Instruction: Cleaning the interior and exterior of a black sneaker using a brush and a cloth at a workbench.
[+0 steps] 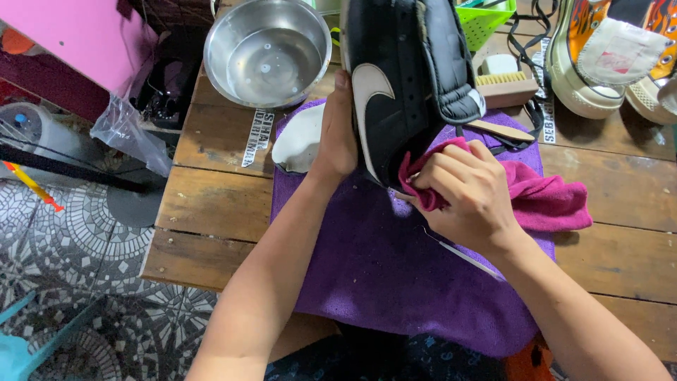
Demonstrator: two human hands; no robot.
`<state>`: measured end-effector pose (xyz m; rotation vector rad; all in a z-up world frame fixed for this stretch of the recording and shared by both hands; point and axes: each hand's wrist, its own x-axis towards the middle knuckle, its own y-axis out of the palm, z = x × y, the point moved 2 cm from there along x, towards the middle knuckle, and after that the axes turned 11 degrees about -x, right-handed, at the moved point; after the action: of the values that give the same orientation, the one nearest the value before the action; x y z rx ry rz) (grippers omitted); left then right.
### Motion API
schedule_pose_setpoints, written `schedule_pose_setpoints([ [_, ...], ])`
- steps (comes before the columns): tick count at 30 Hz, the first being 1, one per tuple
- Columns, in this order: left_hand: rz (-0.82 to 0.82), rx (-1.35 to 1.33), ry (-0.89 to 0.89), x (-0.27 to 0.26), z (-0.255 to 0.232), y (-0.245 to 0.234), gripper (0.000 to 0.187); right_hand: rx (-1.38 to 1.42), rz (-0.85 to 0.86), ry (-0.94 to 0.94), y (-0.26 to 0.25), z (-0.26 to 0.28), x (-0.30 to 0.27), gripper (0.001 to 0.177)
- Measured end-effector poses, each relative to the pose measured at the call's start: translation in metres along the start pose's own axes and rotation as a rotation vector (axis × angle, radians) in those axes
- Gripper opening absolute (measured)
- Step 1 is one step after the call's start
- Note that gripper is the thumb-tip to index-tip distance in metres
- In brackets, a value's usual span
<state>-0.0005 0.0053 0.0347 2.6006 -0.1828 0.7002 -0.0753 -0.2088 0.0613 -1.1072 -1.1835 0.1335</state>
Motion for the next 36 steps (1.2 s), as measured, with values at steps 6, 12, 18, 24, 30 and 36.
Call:
schedule_pose_setpoints([
  [6, -0.078, 0.066, 0.005, -0.003, 0.014, -0.006, 0.069, 0.111, 0.091, 0.22, -0.012, 0.022, 0.014, 0.027],
  [12, -0.132, 0.206, 0.131, -0.012, 0.045, -0.018, 0.058, 0.448, 0.207, 0.61, -0.006, -0.006, -0.015, 0.012],
  [18, -0.085, 0.398, 0.085, -0.015, 0.006, 0.027, 0.054, 1.239, -0.34, 1.059, -0.015, 0.008, -0.005, 0.016],
  [24, -0.114, 0.404, 0.121, -0.015, -0.026, 0.046, 0.05, 0.454, 0.028, 0.727, -0.027, 0.027, -0.016, 0.024],
  [30, -0.179, 0.424, 0.089, -0.014, -0.027, 0.042, 0.053, 0.094, 0.027, 0.476, -0.02, 0.031, -0.003, 0.048],
  [36, -0.284, 0.325, -0.036, -0.004, -0.028, 0.037, 0.044, 0.139, 0.146, 0.171, -0.013, 0.017, 0.024, 0.047],
])
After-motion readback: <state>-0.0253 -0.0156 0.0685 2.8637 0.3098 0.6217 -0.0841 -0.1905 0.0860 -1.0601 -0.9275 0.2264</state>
